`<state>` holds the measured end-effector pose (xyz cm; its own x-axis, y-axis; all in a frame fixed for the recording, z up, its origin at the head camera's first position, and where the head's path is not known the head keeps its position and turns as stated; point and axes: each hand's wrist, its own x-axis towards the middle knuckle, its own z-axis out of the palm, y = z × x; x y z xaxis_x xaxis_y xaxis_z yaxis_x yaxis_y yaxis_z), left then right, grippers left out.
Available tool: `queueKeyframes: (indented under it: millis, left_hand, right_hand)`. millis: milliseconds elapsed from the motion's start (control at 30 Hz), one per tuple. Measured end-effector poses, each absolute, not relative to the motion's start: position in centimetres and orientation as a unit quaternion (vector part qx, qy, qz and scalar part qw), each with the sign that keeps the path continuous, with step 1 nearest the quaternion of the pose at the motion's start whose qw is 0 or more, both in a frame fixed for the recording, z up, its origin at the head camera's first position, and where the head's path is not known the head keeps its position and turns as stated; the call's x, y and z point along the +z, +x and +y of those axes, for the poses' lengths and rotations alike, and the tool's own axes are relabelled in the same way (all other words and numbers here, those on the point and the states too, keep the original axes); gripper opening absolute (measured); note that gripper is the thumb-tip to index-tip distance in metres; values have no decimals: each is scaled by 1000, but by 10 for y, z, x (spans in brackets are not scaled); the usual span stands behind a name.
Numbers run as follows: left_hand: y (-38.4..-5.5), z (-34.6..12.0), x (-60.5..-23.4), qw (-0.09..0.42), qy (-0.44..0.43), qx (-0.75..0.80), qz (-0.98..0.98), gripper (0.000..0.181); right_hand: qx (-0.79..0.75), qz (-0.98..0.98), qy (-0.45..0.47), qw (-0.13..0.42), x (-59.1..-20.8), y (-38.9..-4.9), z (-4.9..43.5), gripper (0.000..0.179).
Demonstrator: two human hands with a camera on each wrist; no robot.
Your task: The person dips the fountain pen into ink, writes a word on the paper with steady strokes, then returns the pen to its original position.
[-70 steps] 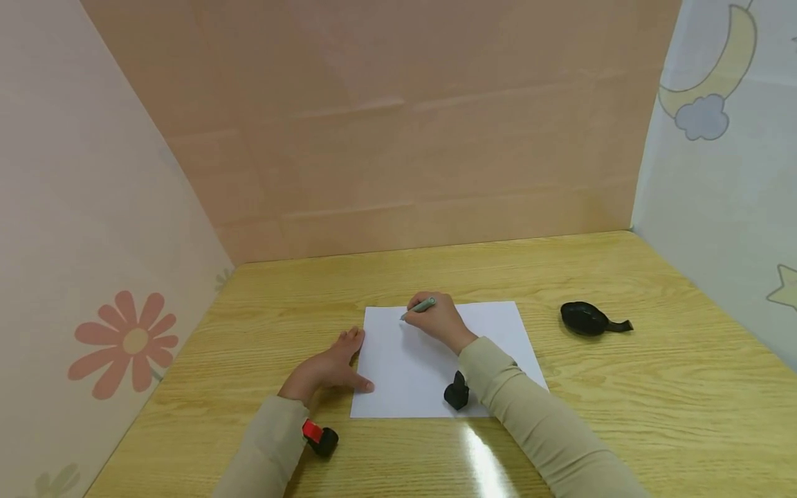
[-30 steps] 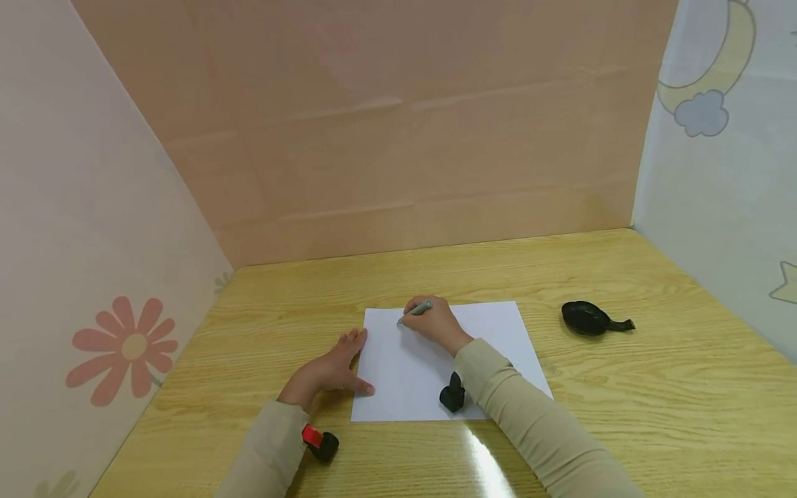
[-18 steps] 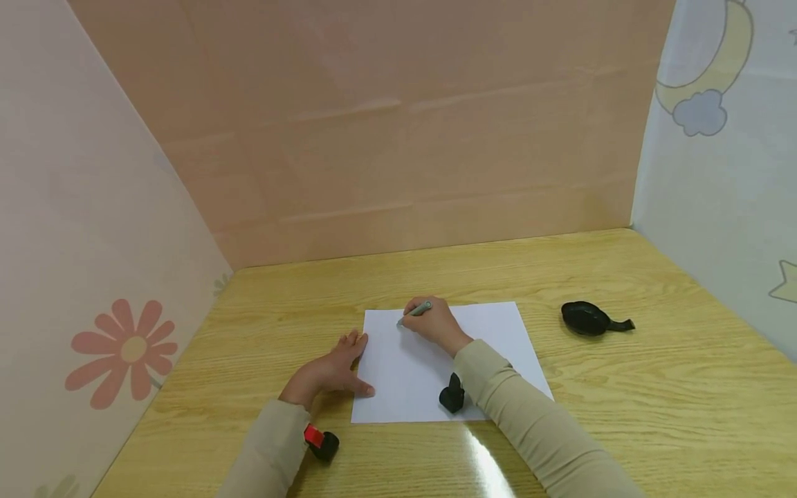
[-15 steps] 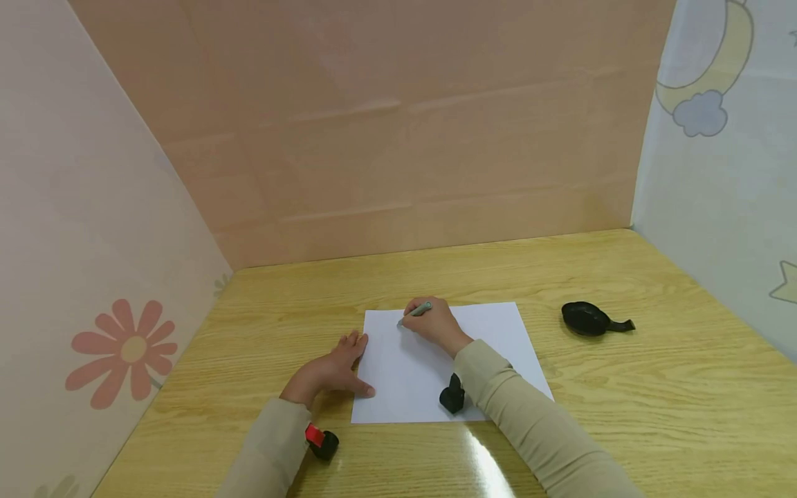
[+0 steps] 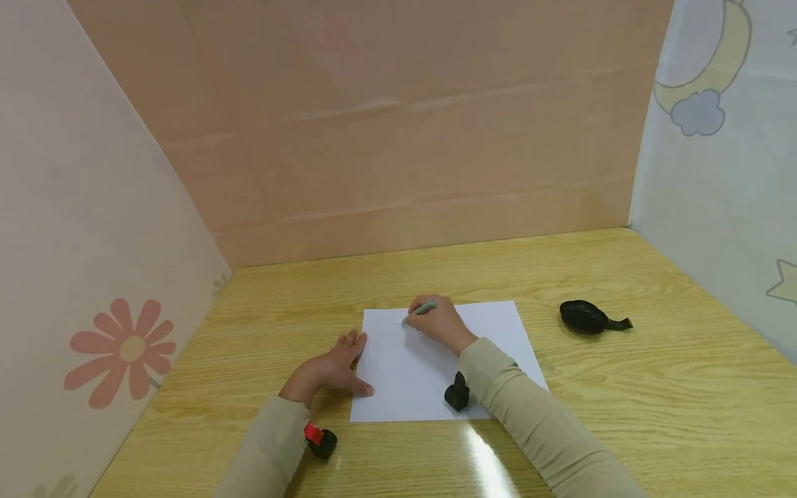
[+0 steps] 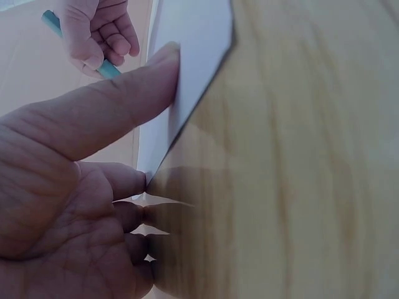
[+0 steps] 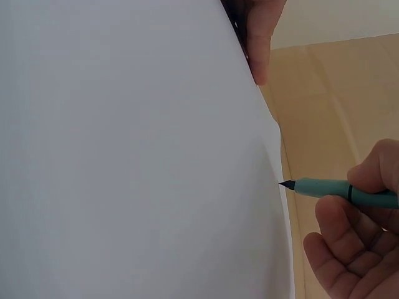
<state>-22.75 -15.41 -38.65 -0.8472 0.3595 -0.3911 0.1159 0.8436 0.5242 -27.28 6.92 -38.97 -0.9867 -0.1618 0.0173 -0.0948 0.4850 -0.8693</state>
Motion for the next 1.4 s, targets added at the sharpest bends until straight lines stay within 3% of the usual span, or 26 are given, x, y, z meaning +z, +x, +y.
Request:
queueKeyframes:
  millis: [1400]
  left_hand:
    - [-226,-156,-388,236,135,249,929,104]
  right_hand:
    - [-478,877,-29,23,-387,-267,121,7]
